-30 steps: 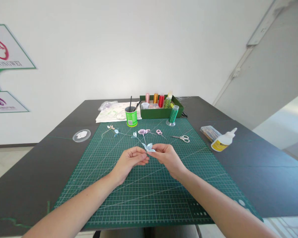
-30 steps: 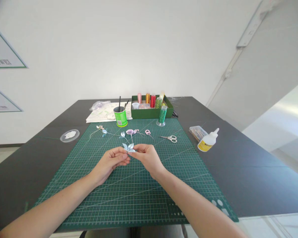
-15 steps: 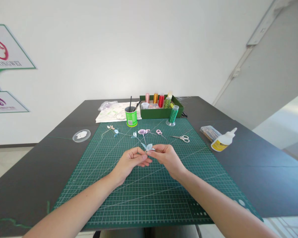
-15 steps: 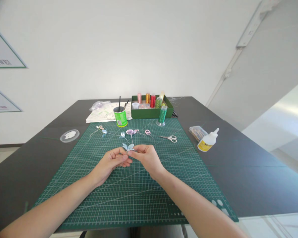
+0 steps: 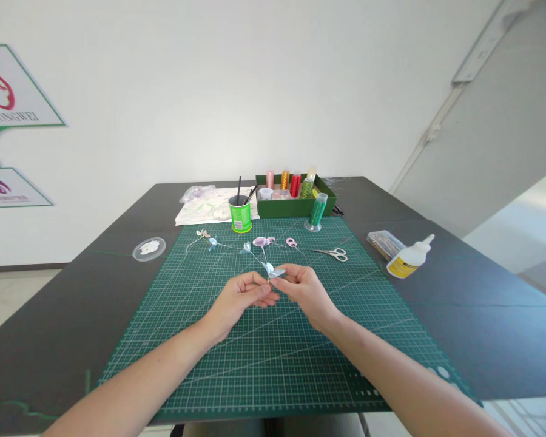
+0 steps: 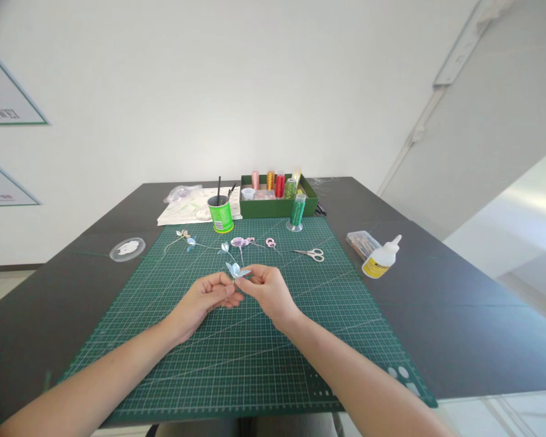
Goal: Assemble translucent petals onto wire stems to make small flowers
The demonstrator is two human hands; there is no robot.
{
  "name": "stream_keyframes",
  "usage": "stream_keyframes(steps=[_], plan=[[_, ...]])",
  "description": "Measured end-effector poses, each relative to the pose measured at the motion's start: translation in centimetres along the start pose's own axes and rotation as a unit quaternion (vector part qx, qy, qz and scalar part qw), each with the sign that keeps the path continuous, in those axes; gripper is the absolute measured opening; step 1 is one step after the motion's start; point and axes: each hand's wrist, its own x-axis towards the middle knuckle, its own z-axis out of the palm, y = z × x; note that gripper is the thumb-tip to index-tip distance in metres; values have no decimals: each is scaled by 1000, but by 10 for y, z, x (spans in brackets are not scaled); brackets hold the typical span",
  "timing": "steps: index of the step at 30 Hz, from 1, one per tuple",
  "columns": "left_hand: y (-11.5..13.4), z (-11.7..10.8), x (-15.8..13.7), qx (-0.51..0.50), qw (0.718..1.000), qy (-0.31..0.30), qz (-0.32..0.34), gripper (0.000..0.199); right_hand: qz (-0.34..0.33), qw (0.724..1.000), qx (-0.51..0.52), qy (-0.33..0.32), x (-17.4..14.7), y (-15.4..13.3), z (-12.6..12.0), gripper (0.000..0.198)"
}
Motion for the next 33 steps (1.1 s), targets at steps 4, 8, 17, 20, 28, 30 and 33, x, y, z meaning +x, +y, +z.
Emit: stream_keyframes(steps=[4, 8, 17, 20, 28, 30, 33], plan=[[0, -1, 0, 8, 1000, 21, 15, 26, 29, 999, 20, 1, -1, 0, 2, 27], [1, 0, -1, 14, 999, 33, 19, 26, 40, 999, 26, 2, -3, 0, 3, 32], [0, 3, -1, 17, 999, 26, 16, 28, 35, 999, 39, 6, -3, 0, 4, 38], [2, 0, -2, -15, 1000, -4, 10, 30, 32, 999, 39, -5, -3, -1, 4, 37], [6, -6, -1, -6, 1000, -11, -3, 27, 49, 998, 32, -31, -1, 3, 1, 36], [5, -8, 0, -15, 999, -18, -23, 29, 45, 998, 33, -42, 0, 4, 0, 34], [4, -10, 1, -29, 998, -18, -46, 29, 38, 997, 39, -51, 1, 4, -2, 31]])
